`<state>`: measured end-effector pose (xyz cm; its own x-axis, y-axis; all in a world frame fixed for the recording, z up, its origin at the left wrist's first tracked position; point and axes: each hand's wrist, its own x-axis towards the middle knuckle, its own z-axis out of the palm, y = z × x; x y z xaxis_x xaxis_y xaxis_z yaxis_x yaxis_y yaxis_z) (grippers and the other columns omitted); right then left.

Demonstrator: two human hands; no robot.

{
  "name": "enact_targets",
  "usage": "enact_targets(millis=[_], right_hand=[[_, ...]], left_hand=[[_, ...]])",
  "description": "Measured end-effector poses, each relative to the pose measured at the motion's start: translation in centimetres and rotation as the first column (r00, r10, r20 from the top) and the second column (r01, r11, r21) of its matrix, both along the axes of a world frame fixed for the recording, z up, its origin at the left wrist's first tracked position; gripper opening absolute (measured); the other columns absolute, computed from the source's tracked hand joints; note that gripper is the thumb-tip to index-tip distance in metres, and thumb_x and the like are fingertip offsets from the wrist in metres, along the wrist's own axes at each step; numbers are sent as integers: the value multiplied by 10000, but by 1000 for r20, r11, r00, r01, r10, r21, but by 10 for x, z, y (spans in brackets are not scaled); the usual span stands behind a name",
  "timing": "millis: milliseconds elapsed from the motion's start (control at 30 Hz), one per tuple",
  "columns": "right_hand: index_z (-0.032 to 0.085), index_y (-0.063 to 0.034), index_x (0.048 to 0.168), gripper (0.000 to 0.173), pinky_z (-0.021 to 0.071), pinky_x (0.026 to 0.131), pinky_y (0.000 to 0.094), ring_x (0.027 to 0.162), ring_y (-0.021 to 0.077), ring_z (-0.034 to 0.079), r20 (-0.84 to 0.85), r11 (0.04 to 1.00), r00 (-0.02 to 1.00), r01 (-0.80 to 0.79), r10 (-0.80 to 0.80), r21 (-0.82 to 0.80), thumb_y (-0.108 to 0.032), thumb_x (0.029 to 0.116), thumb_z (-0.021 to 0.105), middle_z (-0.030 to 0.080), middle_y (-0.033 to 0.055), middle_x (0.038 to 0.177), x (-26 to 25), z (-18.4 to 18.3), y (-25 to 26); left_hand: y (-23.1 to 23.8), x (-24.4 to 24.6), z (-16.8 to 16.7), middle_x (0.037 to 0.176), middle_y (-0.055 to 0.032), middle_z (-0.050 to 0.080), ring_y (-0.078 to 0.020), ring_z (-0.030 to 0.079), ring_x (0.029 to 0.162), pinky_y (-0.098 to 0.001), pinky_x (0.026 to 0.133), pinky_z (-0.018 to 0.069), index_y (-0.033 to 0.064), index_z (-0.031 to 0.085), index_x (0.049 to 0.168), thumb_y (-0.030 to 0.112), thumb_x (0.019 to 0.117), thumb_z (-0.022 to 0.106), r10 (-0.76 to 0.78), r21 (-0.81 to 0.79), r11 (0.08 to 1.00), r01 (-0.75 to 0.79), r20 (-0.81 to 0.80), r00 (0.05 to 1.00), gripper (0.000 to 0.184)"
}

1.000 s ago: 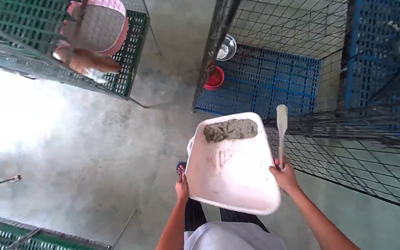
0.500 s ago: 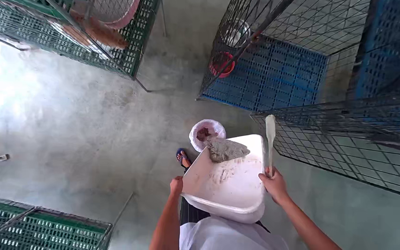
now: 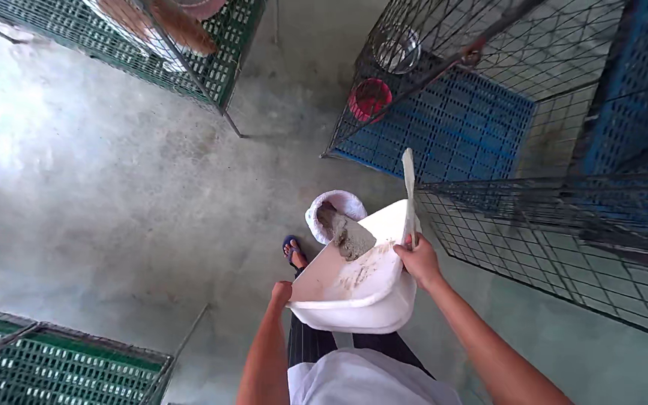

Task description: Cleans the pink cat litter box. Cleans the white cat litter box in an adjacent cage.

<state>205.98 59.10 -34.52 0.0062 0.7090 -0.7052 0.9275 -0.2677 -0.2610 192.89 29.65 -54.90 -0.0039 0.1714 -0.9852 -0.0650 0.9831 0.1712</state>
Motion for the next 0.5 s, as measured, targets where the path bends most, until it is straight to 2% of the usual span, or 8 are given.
enact_targets(millis=[100, 200, 300, 400, 500], right_hand=[[551, 56, 1239, 342, 496, 786, 520, 873, 333, 609, 19, 996, 996, -90, 90, 15, -80, 952, 677, 619, 230, 982, -28, 1, 8], [541, 48, 1303, 394, 505, 886, 549, 1013, 365, 638, 82, 994, 991, -107, 107, -1, -83, 954, 667, 640, 260, 1110, -42, -8, 16], [547, 50, 1286, 351, 493, 840, 555, 958, 377, 628, 85, 985, 982, -171, 170, 7, -86, 976, 641, 636, 260, 1044, -58, -6, 17], [545, 58, 1307, 372, 494, 898, 562, 1030, 392, 634, 103, 984, 979, -176, 176, -15, -88, 979, 641, 642, 279, 1112, -62, -12, 18], [560, 56, 1263, 322, 488, 832, 555, 941, 373, 620, 90, 978, 975, -206, 205, 10, -92, 985, 629, 633, 260, 1033, -70, -9, 17]], left_hand=[[0, -4, -5, 1345, -279, 609, -415, 559, 1290, -584, 1082, 414, -38, 658, 1276, 166, 1078, 480, 7, -11, 1000, -7, 36, 999, 335], [0, 1, -4, 1298, -276, 627, -402, 595, 1226, -579, 1029, 452, -45, 665, 1237, 214, 1070, 504, 24, -59, 998, -20, 58, 998, 348], [4, 0, -6, 1270, -279, 634, -404, 615, 1174, -582, 987, 471, -49, 663, 1225, 250, 1080, 493, 111, -96, 990, -105, 54, 992, 373], [2, -4, -1, 1262, -277, 628, -387, 619, 1146, -559, 966, 483, -49, 650, 1231, 258, 1079, 487, 127, -154, 981, -116, 64, 990, 380], [4, -9, -6, 1255, -272, 637, -390, 623, 1148, -572, 960, 486, -39, 661, 1227, 272, 1076, 497, 157, -151, 978, -146, 59, 986, 382]])
